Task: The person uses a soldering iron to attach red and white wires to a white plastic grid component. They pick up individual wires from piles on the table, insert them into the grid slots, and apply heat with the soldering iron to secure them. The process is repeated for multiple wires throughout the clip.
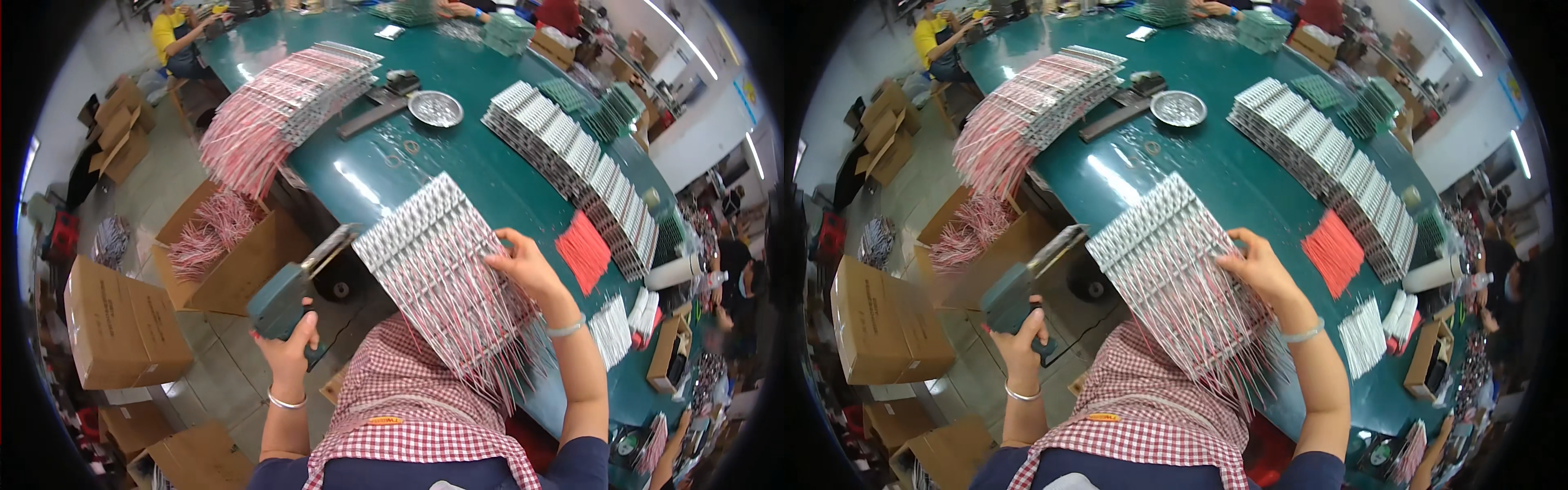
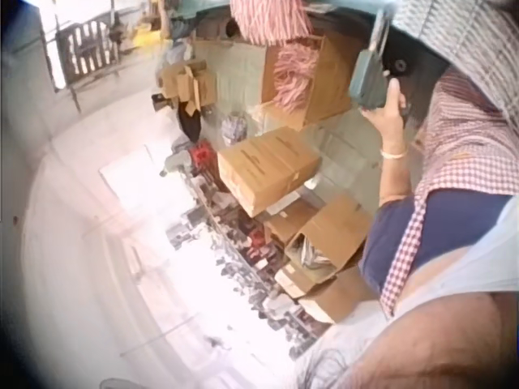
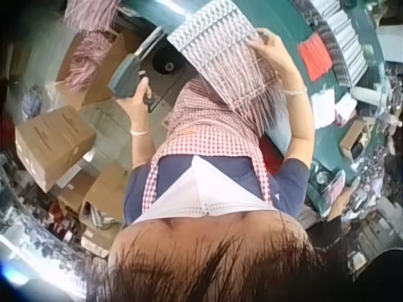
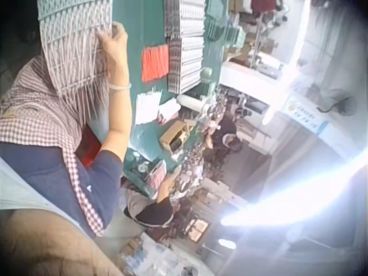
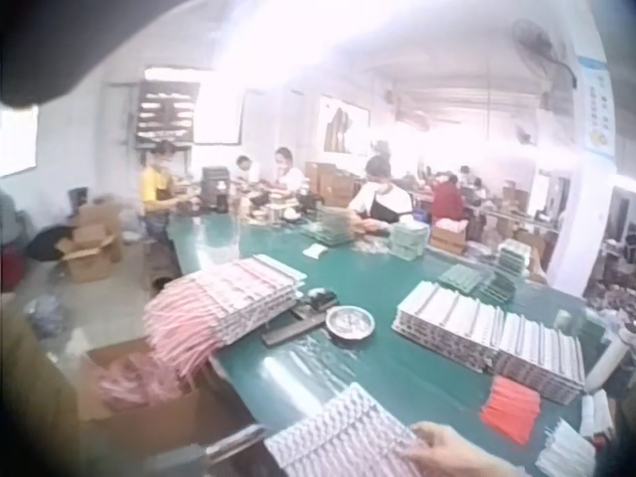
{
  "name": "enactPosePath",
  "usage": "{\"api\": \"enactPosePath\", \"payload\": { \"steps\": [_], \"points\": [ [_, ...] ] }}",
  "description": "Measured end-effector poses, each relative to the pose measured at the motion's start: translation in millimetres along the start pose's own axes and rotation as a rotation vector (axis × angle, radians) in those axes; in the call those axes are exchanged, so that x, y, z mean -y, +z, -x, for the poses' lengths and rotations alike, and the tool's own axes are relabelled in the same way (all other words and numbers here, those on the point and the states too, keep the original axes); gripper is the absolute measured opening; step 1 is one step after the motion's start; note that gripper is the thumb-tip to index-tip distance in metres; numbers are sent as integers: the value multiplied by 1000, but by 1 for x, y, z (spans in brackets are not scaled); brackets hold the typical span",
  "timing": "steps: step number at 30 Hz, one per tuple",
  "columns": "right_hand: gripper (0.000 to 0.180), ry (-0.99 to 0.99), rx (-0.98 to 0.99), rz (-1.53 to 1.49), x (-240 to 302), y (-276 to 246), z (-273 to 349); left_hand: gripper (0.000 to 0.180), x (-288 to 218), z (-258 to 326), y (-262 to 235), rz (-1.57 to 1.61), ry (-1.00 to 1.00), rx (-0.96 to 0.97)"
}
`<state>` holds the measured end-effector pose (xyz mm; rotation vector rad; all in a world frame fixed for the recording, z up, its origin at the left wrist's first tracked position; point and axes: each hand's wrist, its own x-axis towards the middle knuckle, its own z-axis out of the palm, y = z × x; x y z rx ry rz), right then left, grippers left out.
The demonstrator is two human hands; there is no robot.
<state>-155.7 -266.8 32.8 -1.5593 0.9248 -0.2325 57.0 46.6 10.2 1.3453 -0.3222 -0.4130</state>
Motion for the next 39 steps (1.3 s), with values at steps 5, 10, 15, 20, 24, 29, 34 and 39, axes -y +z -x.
{"api": "enactPosePath", "payload": {
  "steps": [5, 10, 15, 20, 24, 29, 34, 39],
  "points": [
    [29, -126, 120, -333, 55, 31, -119, 26, -8, -5, -53, 105, 266, -375],
    [25, -126, 83, -746, 127, 99, -244, 19, -24, -18, -80, 60, 405, -560],
    [34, -147, 49, -723, 183, 166, -302, 19, -25, -16, -79, 4, 366, -589],
    [58, -133, 191, -546, 176, 213, -336, 20, -14, -12, -80, -21, 339, -606],
    [105, -131, 77, -384, 173, 228, -353, 20, -12, -7, -76, -8, 315, -612],
    [76, -210, -71, -285, 146, 195, -336, 21, -10, -7, -60, 8, 265, -568],
    [64, -576, -361, 116, 78, 115, -261, 19, 5, -17, -58, 38, 239, -456],
    [55, -793, -925, 768, -3, -48, -166, 24, 7, -41, -27, 79, 100, -335]
  ]
}}
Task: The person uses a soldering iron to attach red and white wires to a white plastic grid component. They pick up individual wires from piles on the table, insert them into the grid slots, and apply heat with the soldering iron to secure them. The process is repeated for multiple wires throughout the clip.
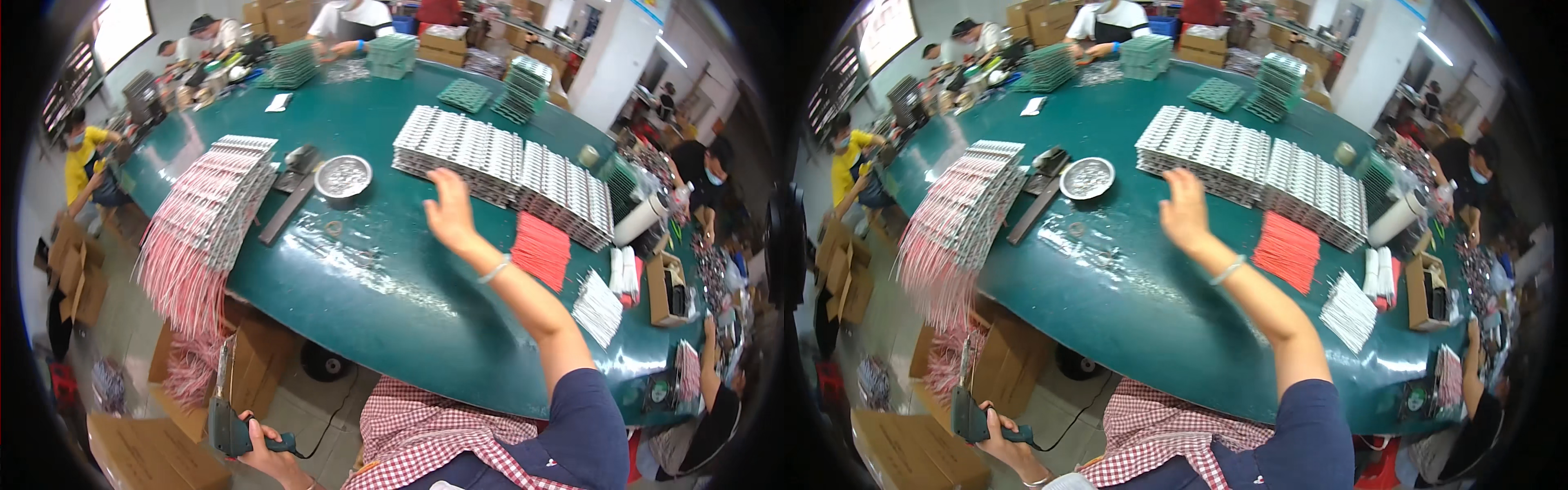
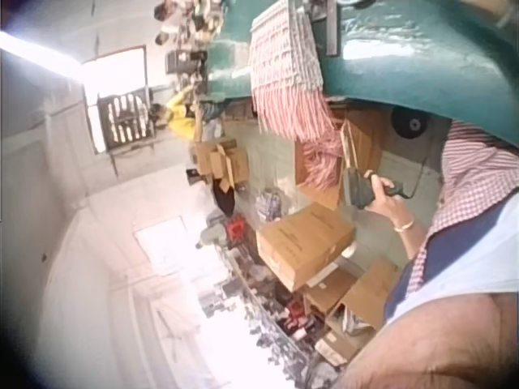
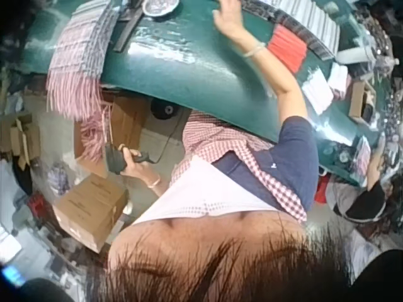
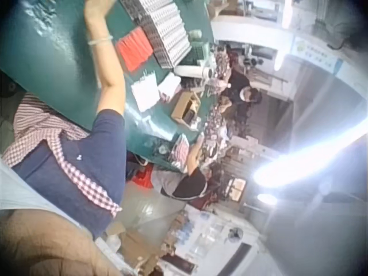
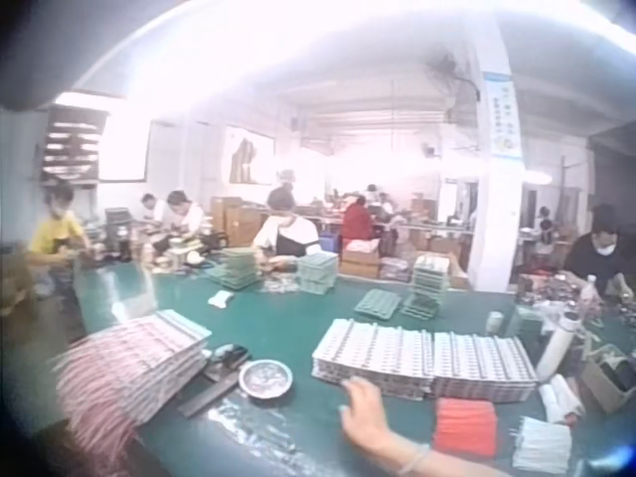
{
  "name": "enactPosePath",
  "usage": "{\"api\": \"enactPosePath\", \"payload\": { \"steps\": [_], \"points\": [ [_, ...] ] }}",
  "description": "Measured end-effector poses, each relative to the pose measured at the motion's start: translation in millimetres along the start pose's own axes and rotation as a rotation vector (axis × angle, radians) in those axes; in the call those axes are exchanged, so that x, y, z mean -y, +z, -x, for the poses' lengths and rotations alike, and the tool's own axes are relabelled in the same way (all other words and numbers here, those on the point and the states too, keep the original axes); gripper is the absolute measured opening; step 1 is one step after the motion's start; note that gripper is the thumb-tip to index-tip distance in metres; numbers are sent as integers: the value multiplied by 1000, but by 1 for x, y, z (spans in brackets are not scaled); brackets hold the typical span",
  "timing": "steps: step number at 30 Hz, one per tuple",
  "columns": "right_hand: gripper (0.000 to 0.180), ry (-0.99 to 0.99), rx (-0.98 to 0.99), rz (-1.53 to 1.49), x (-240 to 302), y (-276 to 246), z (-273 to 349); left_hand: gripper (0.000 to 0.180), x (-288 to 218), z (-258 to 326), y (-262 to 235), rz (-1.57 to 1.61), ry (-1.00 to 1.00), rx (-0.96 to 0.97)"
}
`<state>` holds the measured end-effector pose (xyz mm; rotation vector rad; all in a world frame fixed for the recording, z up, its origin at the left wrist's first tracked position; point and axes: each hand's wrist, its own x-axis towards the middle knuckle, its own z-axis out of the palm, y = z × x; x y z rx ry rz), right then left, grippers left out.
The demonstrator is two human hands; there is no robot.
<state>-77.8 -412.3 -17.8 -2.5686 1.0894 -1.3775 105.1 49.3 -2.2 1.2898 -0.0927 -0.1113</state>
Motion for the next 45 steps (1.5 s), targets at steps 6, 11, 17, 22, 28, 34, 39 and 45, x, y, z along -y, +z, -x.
{"api": "enactPosePath", "payload": {
  "steps": [6, 11, 17, 22, 28, 34, 39, 45],
  "points": [
    [59, 218, -28, 503, -130, -139, 41, 32, 8, -14, 47, -11, -52, 210],
    [67, 280, 153, 634, -189, -205, 72, 29, 23, -4, 75, 12, -67, 301],
    [75, 173, 238, 624, -190, -216, 73, 28, 18, 31, 108, -12, -83, 413],
    [71, 100, 281, 612, -198, -226, 69, 28, 10, 52, 122, -14, -46, 440],
    [62, 86, 308, 425, -212, -237, 61, 29, 1, 68, 117, -26, -17, 454],
    [50, 75, 373, 343, -221, -246, 49, 30, -4, 78, 110, -72, 21, 461],
    [43, -12, 252, 533, -212, -248, 47, 35, -4, 84, 107, -100, 37, 473],
    [32, -232, 110, 771, -200, -258, 41, 24, -6, 91, 111, -45, 24, 446]
  ]
}}
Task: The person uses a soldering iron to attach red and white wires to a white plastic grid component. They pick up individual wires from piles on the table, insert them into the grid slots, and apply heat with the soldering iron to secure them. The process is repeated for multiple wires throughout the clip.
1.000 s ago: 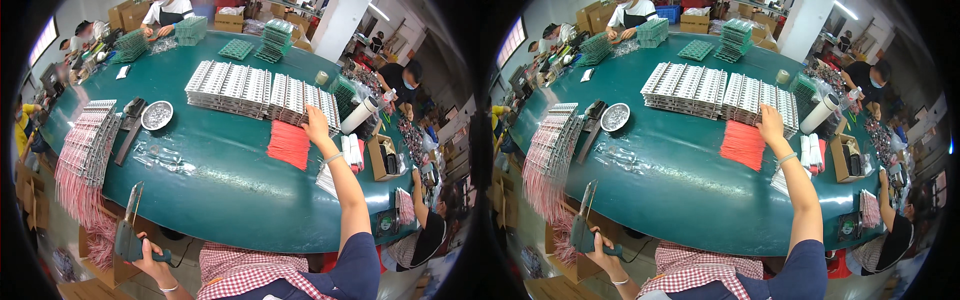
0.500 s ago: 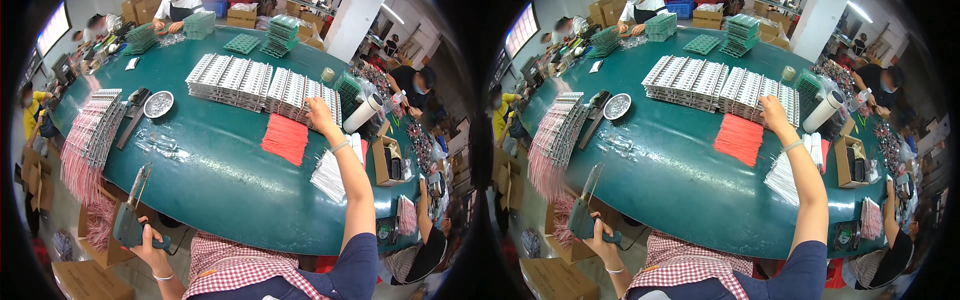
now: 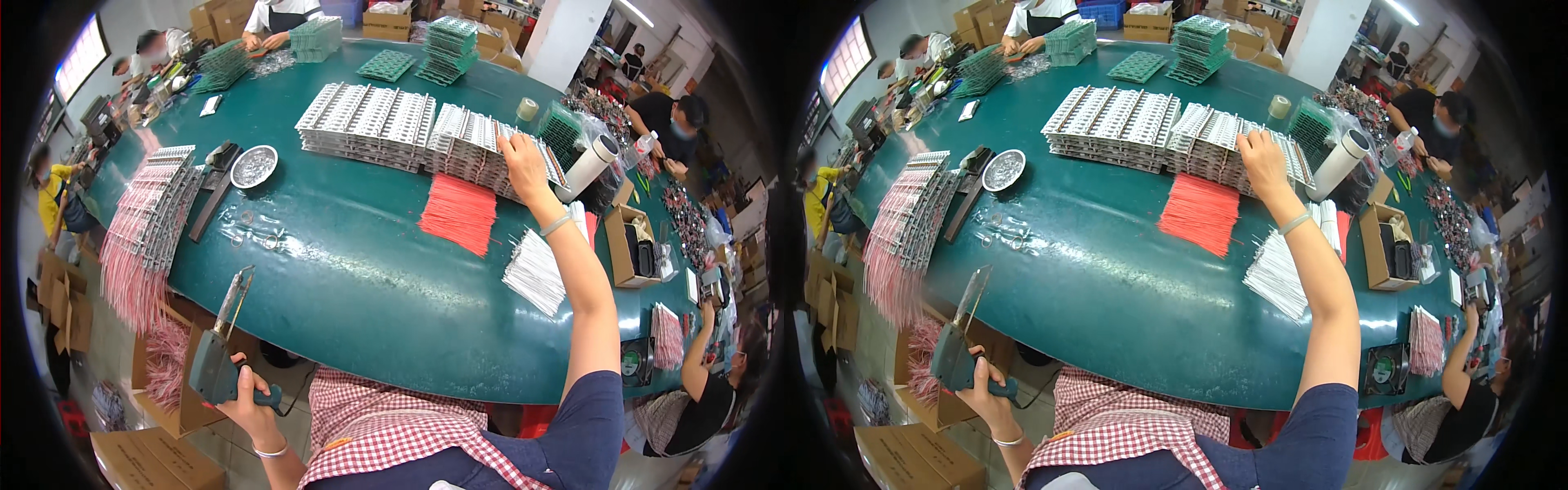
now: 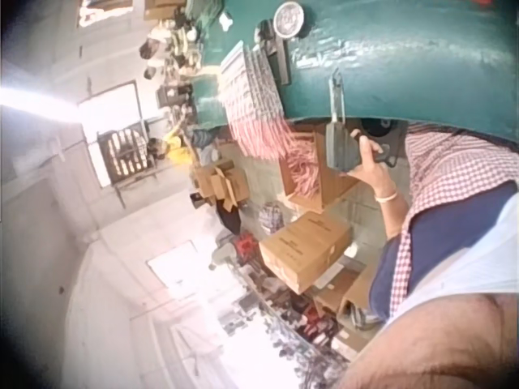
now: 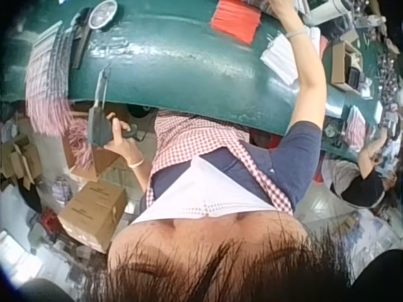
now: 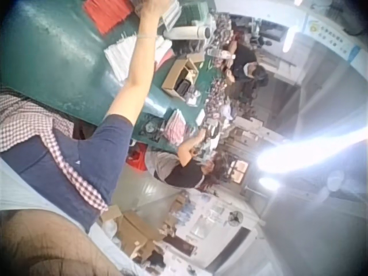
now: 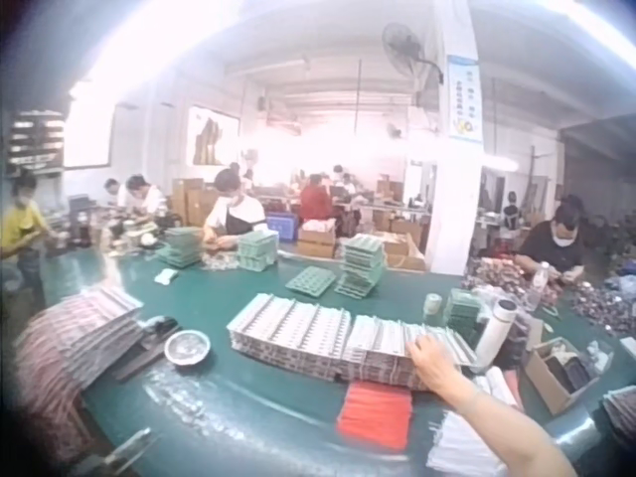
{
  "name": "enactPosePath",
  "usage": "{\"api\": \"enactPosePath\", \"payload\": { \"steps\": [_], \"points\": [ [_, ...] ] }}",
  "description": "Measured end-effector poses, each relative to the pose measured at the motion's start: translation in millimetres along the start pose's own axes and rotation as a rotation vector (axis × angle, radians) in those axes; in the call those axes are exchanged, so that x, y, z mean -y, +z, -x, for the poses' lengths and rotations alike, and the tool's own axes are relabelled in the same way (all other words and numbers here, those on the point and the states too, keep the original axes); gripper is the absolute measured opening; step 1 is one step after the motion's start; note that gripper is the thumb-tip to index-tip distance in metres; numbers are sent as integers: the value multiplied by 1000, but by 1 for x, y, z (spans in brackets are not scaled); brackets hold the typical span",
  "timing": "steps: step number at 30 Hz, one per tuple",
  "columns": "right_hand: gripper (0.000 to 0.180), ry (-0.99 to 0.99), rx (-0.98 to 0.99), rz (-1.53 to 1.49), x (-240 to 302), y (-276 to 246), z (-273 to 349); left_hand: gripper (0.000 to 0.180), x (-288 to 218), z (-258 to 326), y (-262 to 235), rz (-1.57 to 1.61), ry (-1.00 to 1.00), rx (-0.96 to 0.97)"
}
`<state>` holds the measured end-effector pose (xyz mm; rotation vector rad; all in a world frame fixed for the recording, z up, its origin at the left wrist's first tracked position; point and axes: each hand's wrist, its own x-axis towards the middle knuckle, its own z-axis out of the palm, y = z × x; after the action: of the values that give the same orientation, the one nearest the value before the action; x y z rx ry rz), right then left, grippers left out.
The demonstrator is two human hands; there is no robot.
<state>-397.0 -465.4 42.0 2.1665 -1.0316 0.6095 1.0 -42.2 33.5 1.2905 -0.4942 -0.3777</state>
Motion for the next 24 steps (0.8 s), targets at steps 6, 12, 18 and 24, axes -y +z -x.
{"api": "enactPosePath", "payload": {
  "steps": [6, 12, 18, 24],
  "points": [
    [36, -7, -56, -149, 44, -83, 0, 35, 6, 0, -15, -13, -31, 41],
    [43, -28, -46, -344, 138, -186, 11, 27, 3, -2, -8, 117, -126, 66],
    [39, -37, 83, -486, 204, -222, 46, 23, 20, -10, -10, 300, -236, 118],
    [43, 94, 168, -564, 284, -211, 83, 25, 30, -10, -19, 464, -377, 192]
  ]
}}
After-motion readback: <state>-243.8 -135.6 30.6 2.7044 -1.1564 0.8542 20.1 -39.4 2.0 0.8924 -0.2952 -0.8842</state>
